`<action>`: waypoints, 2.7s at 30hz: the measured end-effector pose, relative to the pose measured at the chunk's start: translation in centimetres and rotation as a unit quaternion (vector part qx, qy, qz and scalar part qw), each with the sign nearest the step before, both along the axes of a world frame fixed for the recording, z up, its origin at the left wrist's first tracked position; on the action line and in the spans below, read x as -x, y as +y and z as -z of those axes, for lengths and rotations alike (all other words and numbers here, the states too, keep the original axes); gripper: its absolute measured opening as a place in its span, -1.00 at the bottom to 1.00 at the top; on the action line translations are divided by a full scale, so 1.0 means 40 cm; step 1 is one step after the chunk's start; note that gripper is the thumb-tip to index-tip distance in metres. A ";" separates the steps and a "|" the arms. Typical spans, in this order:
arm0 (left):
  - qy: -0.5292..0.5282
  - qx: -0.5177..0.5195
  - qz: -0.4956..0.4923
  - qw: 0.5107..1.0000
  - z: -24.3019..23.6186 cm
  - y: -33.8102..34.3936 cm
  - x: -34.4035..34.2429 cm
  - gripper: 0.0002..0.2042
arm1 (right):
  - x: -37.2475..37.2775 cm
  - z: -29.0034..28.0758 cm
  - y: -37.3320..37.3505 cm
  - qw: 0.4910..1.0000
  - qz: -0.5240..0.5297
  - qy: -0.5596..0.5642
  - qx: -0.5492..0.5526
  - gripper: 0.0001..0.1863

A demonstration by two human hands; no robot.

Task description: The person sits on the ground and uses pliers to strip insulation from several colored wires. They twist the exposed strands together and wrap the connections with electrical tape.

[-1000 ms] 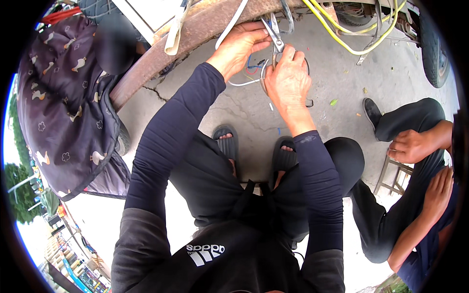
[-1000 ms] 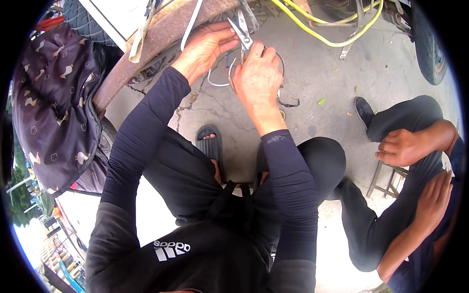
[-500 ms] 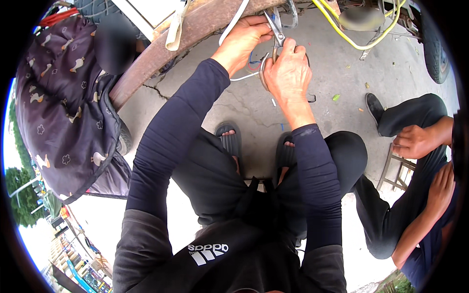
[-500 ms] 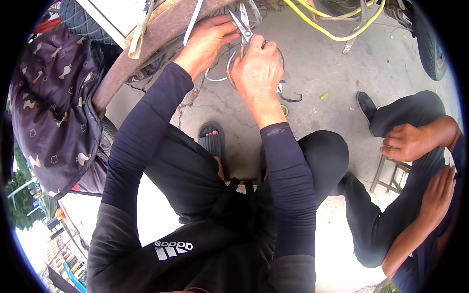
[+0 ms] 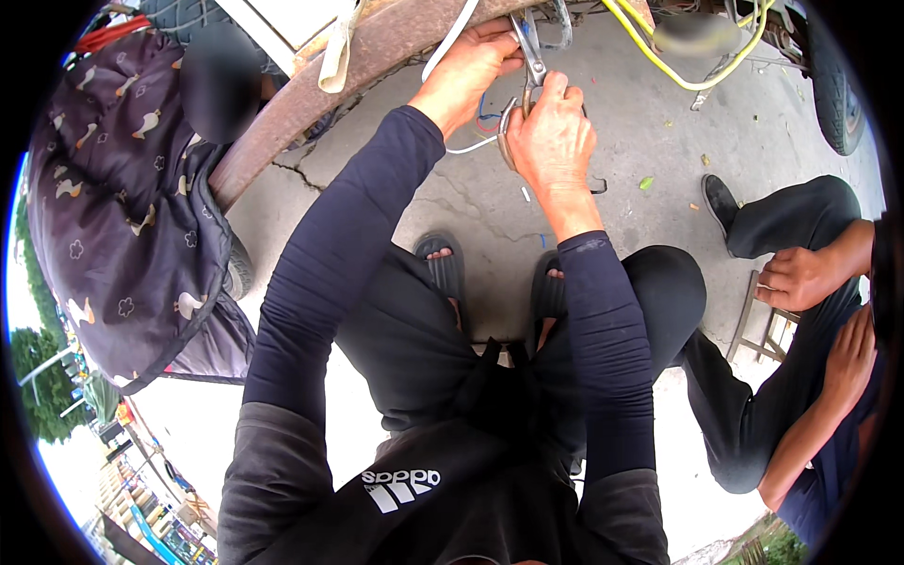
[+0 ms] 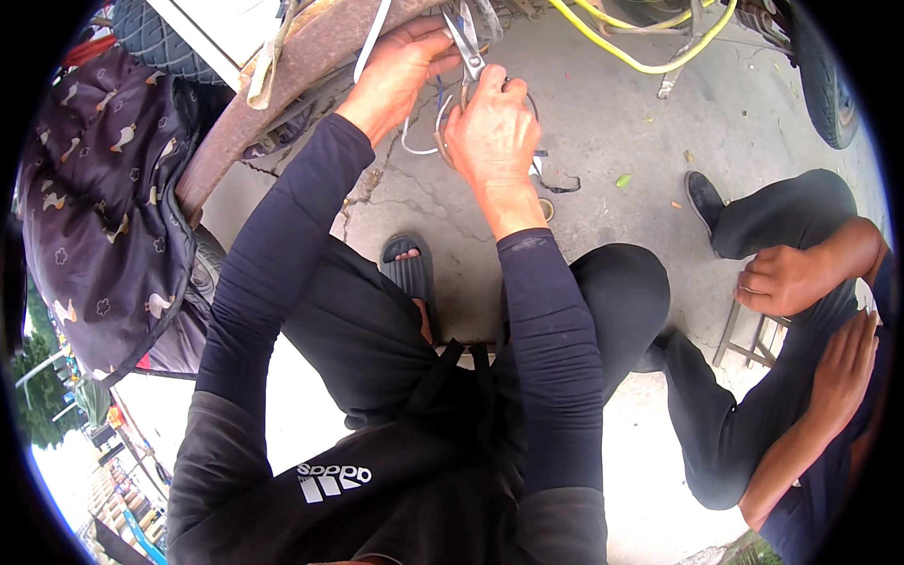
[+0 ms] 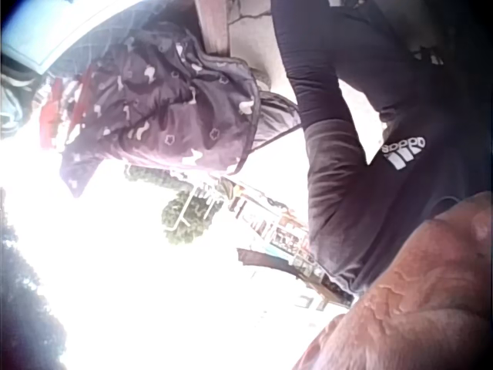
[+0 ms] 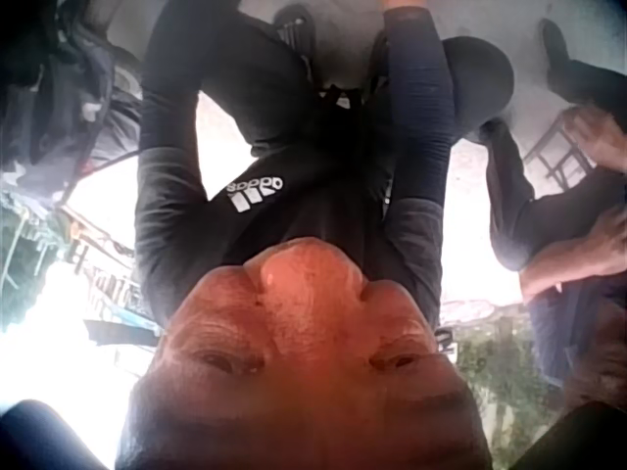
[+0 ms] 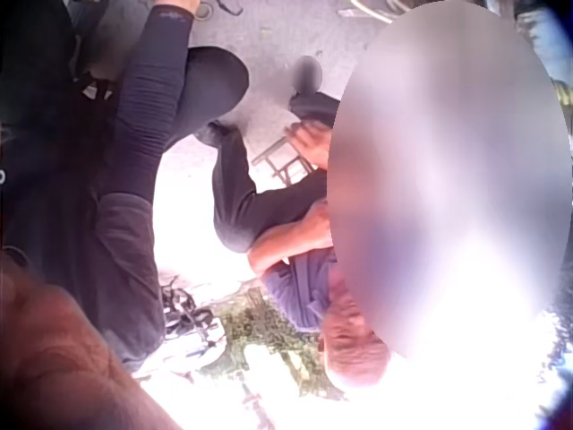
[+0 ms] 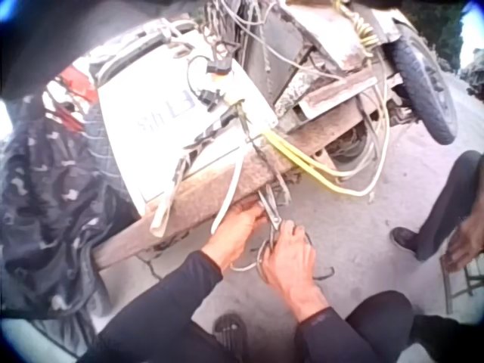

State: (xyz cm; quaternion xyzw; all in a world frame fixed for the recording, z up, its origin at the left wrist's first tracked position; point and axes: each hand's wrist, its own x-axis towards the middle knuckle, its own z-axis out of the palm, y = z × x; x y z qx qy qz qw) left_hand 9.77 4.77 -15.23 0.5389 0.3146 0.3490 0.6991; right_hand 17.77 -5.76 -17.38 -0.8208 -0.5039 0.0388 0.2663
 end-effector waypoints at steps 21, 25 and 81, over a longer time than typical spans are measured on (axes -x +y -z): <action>0.023 0.034 0.022 0.999 0.017 0.037 0.014 -0.82 | 0.026 0.007 0.023 1.000 0.014 0.021 -0.015 -0.54; 0.006 0.033 0.037 0.999 0.027 0.056 0.023 -0.81 | 0.036 0.008 0.032 0.999 0.008 0.035 -0.024 -0.56; -0.313 0.340 -0.170 0.870 0.059 -0.078 -0.016 -0.78 | 0.323 0.729 -0.697 0.945 -0.145 0.072 0.285 -0.71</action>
